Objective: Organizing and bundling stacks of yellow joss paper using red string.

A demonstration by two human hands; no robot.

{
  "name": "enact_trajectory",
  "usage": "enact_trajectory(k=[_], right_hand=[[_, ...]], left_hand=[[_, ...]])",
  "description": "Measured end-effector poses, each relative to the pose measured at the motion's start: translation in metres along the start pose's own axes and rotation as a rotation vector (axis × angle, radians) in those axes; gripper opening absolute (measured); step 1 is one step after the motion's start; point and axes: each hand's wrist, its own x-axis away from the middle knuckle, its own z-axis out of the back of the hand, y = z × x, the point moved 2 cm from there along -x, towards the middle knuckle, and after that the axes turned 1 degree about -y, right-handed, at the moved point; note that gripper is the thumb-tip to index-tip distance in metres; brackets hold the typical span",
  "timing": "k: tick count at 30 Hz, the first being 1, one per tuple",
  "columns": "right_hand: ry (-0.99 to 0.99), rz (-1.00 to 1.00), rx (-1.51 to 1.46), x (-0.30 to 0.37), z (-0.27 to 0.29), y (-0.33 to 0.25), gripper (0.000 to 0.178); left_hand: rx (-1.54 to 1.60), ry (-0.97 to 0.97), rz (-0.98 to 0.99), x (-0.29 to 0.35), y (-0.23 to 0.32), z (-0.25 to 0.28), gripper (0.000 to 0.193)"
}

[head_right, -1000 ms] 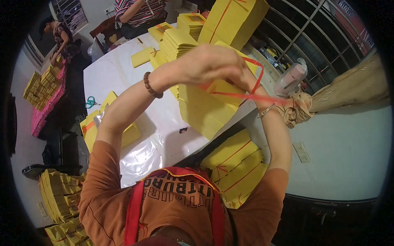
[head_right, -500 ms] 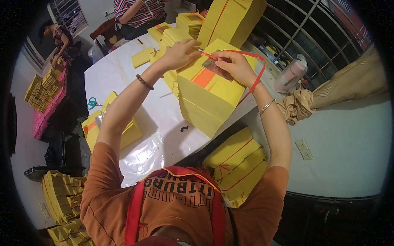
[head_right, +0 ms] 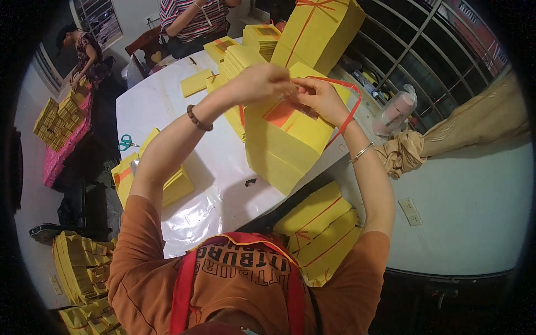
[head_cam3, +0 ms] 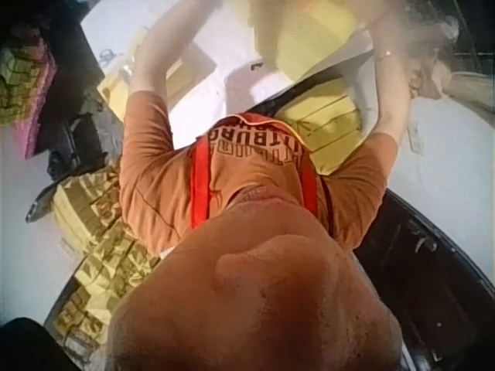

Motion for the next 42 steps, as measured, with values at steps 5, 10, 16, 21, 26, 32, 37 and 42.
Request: enact_trajectory(k=[5,10,16,21,26,32,37,42], right_hand=[[-0.091,0.205,0.231,0.008,-0.007,-0.016,0.013],[0.064,0.059,0.399,0.011,-0.007,-0.023,0.024],[-0.048,0.138,0.017,0.009,-0.004,-0.008,0.017],[-0.019,0.146,0.377,0.003,0.004,-0.003,0.019],[-0.028,0.081,0.362,0.007,-0.005,-0.019,0.025],[0.002,0.003,-0.159,0.000,0.014,-0.002,0.023],[0.089,0.036,-0.242,-0.005,0.025,0.005,0.020],[0.008,0.050,-0.192,-0.005,0.013,-0.005,0.012]], left_hand=[[0.115,-0.137,-0.351,0.005,0.048,-0.007,0.025],[0.624,-0.030,-0.035,-0.020,0.033,0.010,0.033],[0.707,0.022,-0.135,-0.027,0.019,-0.017,0.028],[0.193,0.105,-0.379,-0.035,0.015,-0.022,0.024],[0.216,0.111,-0.275,-0.036,0.000,-0.019,0.016],[0.660,0.125,0.007,-0.022,-0.043,-0.014,0.013],[0.428,-0.032,-0.214,-0.006,-0.010,-0.020,0.010],[0.494,-0.101,-0.252,-0.008,-0.015,-0.029,0.015]])
